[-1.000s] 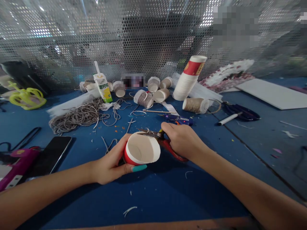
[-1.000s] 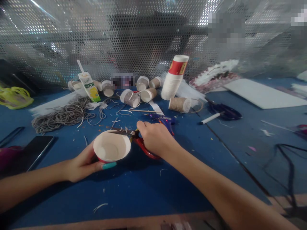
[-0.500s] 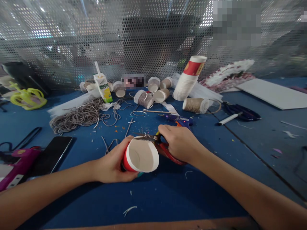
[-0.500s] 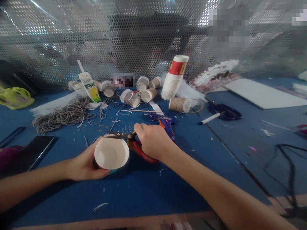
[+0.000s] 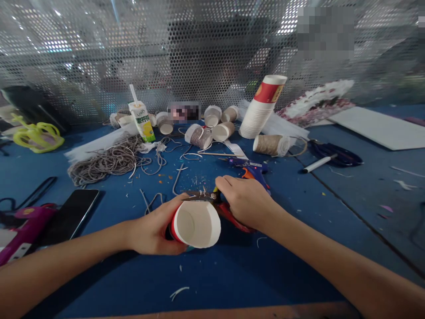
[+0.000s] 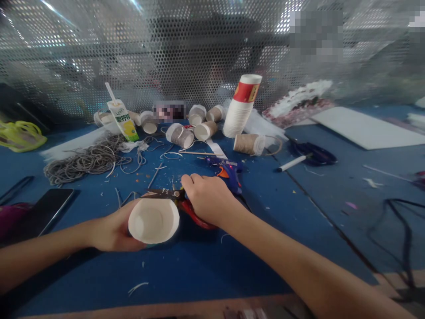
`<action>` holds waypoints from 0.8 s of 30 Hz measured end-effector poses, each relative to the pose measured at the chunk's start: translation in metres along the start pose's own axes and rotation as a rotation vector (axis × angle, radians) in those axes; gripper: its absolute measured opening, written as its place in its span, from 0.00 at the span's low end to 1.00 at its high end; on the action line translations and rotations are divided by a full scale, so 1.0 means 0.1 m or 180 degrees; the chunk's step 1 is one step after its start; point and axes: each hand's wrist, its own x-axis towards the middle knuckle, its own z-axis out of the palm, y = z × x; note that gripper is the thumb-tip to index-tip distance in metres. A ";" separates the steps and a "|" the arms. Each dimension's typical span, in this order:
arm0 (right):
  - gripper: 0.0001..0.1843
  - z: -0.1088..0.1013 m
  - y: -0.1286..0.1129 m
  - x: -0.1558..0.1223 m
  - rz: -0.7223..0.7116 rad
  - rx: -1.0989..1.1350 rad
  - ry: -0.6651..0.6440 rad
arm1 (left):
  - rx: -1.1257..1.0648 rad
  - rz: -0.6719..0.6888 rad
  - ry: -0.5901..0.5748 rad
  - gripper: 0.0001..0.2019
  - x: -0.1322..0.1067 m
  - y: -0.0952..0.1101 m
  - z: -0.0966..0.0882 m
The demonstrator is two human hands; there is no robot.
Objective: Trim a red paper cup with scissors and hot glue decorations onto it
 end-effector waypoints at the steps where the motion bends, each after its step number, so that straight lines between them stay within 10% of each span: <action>1: 0.12 0.00 0.00 0.00 0.0014 0.0014 -0.0006 | 0.0008 -0.0022 0.0002 0.31 -0.01 0.00 0.00; 11: 0.08 0.10 0.11 0.05 0.0775 0.0996 0.0564 | -0.0678 -0.0639 0.0105 0.34 -0.01 0.01 0.03; 24: 0.07 0.02 0.11 0.09 0.0406 0.0476 -0.0211 | -0.0612 -0.0737 0.0254 0.37 0.01 -0.05 0.04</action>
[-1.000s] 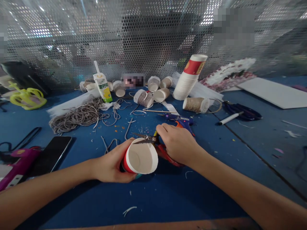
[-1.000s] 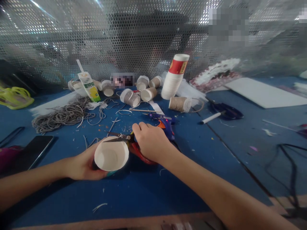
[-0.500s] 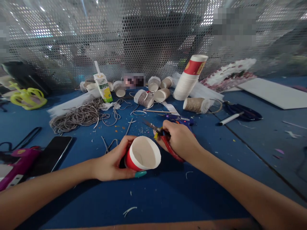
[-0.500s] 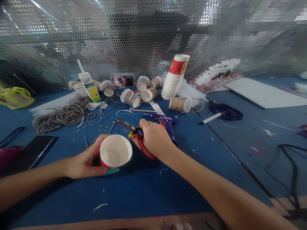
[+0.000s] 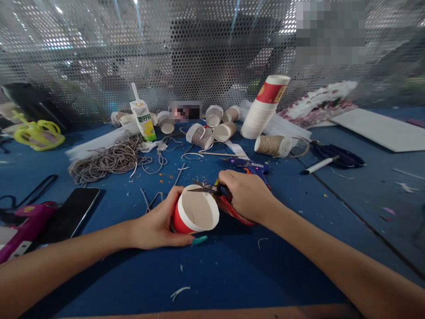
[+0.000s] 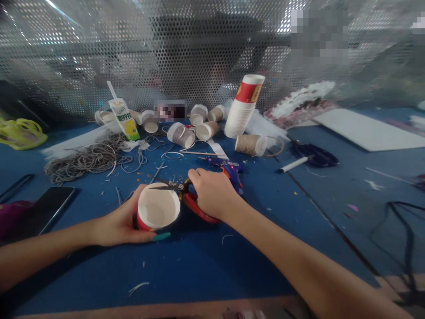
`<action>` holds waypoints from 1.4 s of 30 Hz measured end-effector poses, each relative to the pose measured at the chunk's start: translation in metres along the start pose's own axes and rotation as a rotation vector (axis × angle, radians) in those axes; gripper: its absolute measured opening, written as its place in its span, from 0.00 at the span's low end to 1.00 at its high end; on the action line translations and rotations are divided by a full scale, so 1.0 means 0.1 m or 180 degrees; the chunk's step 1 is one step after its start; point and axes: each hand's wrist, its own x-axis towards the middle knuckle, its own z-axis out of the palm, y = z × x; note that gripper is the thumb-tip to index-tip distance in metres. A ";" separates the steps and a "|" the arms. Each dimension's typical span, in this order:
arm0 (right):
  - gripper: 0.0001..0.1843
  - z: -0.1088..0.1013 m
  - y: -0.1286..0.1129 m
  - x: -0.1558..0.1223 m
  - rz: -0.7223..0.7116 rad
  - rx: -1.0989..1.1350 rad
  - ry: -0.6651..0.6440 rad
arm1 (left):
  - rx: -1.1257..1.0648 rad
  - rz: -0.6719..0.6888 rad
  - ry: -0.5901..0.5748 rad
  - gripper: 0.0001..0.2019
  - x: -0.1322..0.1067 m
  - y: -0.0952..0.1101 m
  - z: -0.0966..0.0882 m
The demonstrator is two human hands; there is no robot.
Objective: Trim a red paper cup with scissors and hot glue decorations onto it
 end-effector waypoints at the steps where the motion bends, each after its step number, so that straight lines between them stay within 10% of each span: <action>1: 0.06 0.00 0.00 0.00 -0.0013 -0.0027 -0.0014 | 0.0059 0.0024 -0.0004 0.37 0.00 -0.01 0.00; 34: 0.11 0.03 -0.11 -0.08 -0.0263 -0.0500 0.0169 | 0.0324 0.0199 -0.0305 0.35 0.02 0.10 -0.03; 42: 0.07 0.06 -0.07 -0.04 0.0069 -0.0153 0.0185 | 0.0349 0.0343 0.0120 0.31 0.02 0.03 0.01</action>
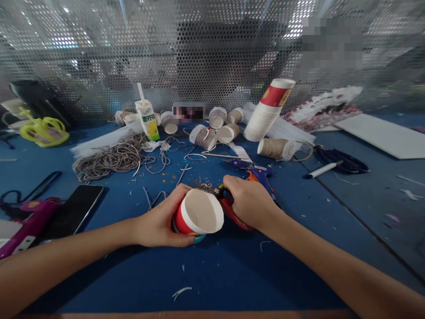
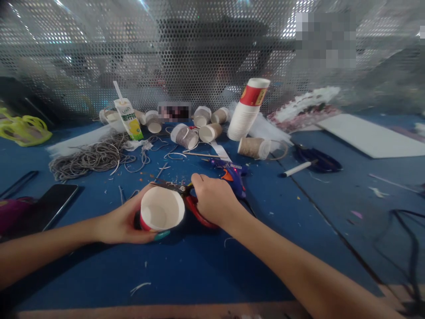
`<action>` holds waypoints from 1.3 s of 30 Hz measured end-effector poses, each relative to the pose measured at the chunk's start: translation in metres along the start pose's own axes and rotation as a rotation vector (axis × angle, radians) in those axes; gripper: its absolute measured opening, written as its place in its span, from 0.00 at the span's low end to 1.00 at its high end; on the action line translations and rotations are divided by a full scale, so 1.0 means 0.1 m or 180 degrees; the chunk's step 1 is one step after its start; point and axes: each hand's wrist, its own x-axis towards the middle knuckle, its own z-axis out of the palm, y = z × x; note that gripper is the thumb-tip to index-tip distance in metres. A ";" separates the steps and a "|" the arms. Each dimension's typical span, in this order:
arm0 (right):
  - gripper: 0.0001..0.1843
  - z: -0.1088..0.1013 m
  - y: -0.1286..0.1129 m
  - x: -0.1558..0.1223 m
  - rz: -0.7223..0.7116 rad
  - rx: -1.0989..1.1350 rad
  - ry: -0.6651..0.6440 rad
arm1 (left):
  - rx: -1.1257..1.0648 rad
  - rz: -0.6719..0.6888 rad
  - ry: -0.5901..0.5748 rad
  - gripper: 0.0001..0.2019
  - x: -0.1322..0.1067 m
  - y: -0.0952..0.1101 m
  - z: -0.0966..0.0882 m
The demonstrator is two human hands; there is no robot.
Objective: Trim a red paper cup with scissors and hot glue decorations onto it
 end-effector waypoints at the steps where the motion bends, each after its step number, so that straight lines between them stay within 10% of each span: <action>1: 0.05 0.01 0.01 0.00 0.0072 0.0100 0.0050 | -0.0140 -0.0113 0.0015 0.30 0.00 0.00 0.01; 8: 0.09 0.19 0.10 0.02 0.0432 0.1214 0.0804 | -0.1428 -0.0568 0.0187 0.35 0.00 0.01 0.01; 13: 0.08 0.09 0.07 -0.01 0.0466 0.1380 0.0413 | -0.1454 -0.0517 0.0222 0.35 0.00 0.03 0.00; 39: 0.12 -0.07 0.00 0.00 0.0084 -0.0370 -0.0129 | -0.0307 -0.0424 0.0586 0.30 -0.01 -0.03 0.03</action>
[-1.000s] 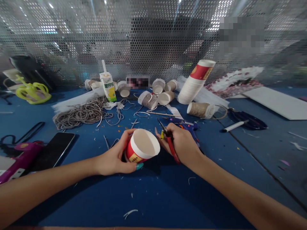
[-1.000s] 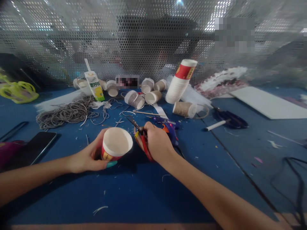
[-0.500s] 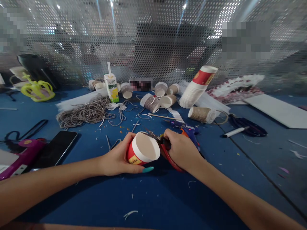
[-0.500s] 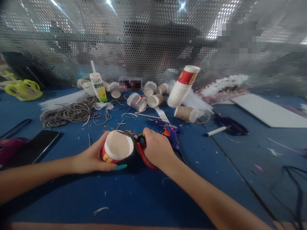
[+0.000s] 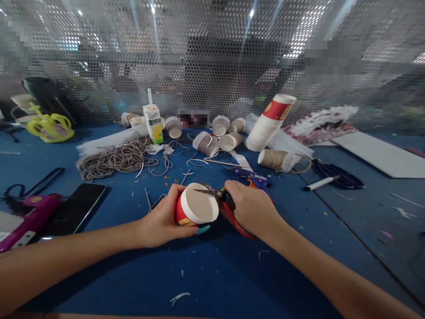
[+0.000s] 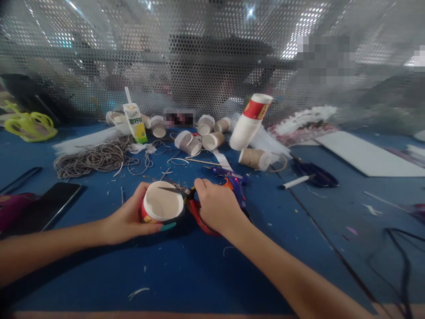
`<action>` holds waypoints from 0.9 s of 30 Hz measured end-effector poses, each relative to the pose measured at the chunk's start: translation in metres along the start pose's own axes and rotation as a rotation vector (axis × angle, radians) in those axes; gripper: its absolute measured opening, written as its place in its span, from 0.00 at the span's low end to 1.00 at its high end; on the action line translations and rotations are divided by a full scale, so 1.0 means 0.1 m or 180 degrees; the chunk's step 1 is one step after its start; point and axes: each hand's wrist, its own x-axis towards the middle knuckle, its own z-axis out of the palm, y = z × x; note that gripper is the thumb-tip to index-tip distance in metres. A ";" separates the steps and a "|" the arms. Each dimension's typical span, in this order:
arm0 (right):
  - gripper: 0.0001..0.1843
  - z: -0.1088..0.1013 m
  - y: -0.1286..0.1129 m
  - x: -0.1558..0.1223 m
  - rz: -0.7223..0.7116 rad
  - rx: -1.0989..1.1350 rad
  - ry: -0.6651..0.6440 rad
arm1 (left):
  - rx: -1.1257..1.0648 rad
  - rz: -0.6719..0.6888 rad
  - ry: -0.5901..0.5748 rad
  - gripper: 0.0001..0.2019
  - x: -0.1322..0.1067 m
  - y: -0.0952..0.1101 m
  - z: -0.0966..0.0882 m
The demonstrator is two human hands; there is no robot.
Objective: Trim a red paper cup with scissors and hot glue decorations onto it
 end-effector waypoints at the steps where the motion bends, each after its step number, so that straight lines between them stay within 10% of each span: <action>1: 0.13 0.00 0.00 0.00 0.0007 -0.0049 -0.0008 | 0.0002 0.0019 -0.0002 0.30 0.00 -0.01 0.00; 19: 0.09 0.05 -0.02 0.00 0.0101 -0.0088 -0.0322 | 0.0326 0.0109 -0.0103 0.30 -0.01 0.03 0.01; 27: 0.07 0.12 0.05 0.04 0.0415 0.1112 0.0422 | -0.0861 -0.0211 -0.0172 0.31 0.02 -0.01 -0.01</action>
